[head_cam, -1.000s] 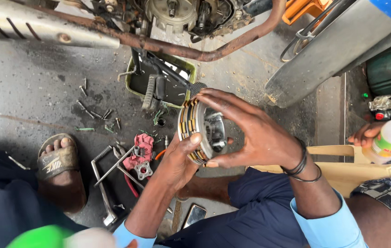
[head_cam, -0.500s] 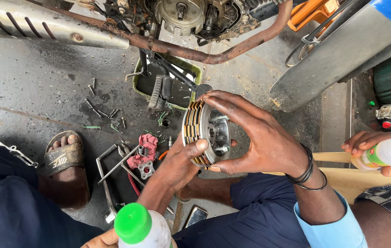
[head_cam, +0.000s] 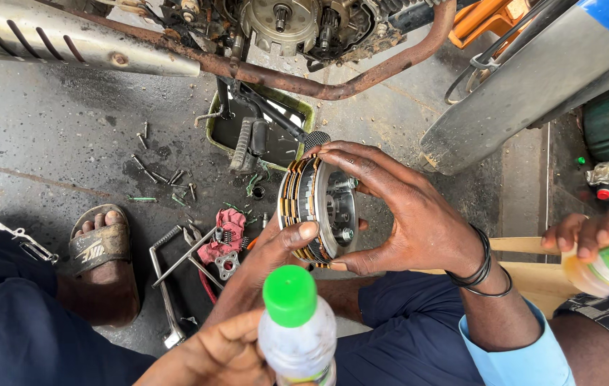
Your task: The person disassembles and reassembles a motorcycle clutch assembly, applying oil to the clutch plates and installing them into the housing before attaching the unit back onto the engine block.
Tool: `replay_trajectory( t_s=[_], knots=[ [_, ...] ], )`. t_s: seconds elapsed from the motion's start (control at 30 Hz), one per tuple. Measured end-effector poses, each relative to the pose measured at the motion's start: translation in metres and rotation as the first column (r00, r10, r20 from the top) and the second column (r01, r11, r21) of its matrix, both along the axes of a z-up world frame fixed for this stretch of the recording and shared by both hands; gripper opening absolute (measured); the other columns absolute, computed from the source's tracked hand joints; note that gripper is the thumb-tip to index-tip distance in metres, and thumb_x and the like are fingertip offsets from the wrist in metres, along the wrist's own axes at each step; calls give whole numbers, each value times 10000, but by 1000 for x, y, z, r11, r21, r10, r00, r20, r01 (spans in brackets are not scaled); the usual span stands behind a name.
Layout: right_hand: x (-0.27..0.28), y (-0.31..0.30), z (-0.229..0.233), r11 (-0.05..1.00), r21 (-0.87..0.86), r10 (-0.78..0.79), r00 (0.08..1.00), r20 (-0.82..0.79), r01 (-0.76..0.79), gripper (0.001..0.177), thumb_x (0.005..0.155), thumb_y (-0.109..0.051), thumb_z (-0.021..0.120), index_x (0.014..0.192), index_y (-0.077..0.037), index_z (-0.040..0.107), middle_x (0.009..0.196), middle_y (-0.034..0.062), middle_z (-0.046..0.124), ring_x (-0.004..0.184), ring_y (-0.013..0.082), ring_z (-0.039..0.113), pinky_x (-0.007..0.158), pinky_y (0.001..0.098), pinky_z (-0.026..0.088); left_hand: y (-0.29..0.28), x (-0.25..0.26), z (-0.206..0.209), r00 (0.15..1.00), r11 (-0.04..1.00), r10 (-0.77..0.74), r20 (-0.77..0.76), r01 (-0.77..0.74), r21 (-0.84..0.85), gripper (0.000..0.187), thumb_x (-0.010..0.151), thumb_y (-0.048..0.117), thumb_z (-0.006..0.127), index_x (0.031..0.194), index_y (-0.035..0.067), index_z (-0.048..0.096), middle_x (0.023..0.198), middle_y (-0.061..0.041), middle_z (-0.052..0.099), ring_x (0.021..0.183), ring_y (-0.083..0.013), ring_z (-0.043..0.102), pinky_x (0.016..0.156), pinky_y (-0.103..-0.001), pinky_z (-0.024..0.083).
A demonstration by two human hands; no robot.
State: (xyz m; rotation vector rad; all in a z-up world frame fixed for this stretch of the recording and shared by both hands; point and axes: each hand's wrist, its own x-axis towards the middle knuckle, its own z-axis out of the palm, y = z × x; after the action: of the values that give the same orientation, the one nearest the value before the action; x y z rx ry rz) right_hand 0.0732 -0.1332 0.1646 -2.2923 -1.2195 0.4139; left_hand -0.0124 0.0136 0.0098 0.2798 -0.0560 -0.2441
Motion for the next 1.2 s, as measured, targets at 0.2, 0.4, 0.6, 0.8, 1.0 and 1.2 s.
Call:
replay_trajectory(
  t_s=[0.2, 0.4, 0.6, 0.8, 1.0, 1.2],
  knots=[
    [0, 1, -1, 999, -35, 7, 1000, 21, -6, 1131, 606, -410, 951, 1564, -151, 410, 1595, 141, 463, 1457, 356, 514, 1103, 503, 502, 2, 0, -16, 993, 994, -91, 70, 87, 63, 885, 827, 199, 789, 1556, -30, 342, 1376, -263, 610, 1259, -358, 635, 1055, -472, 554],
    [-2, 1, -5, 998, 27, 48, 999, 15, -48, 1154, 604, -397, 973, 1573, -150, 397, 1594, 138, 463, 1481, 367, 501, 1176, 525, 427, 5, 1, -14, 983, 990, -139, 119, 139, 4, 867, 787, 215, 830, 1497, -35, 400, 1320, -253, 634, 1241, -342, 646, 1011, -501, 543],
    [-2, 0, -5, 999, 6, 39, 999, 24, -39, 1149, 583, -375, 968, 1558, -143, 407, 1571, 139, 481, 1461, 368, 508, 1164, 529, 424, 63, -101, 52, 924, 927, -363, -124, 344, -151, 783, 868, 6, 747, 1552, 137, 390, 1689, -122, 310, 1501, -256, 341, 1116, -379, 430],
    [6, -7, -12, 999, -9, 35, 998, 61, -35, 1062, 701, -347, 934, 1596, -181, 387, 1616, 116, 478, 1487, 342, 520, 1187, 495, 437, 56, -110, -2, 983, 976, -178, 51, 169, 137, 982, 842, -13, 789, 1663, 173, 284, 1686, -70, 329, 1478, -179, 357, 1148, -345, 355],
    [3, -5, -7, 993, -38, 115, 993, 17, -114, 1126, 698, -363, 928, 1625, -185, 314, 1681, 139, 341, 1530, 396, 434, 1194, 513, 406, 23, -56, -34, 946, 947, 39, -323, 68, 313, 520, 916, 141, 623, 1372, -97, 547, 1438, -111, 594, 1357, -199, 595, 1153, -353, 453],
    [-2, 5, -2, 988, -139, 81, 996, 43, -74, 1145, 623, -317, 923, 1596, -196, 333, 1652, 142, 341, 1452, 398, 477, 1133, 518, 485, 20, -39, -28, 907, 933, -137, -397, 253, 256, 651, 807, 70, 775, 1422, -5, 576, 1240, -180, 675, 1082, -250, 628, 859, -326, 505]
  ],
)
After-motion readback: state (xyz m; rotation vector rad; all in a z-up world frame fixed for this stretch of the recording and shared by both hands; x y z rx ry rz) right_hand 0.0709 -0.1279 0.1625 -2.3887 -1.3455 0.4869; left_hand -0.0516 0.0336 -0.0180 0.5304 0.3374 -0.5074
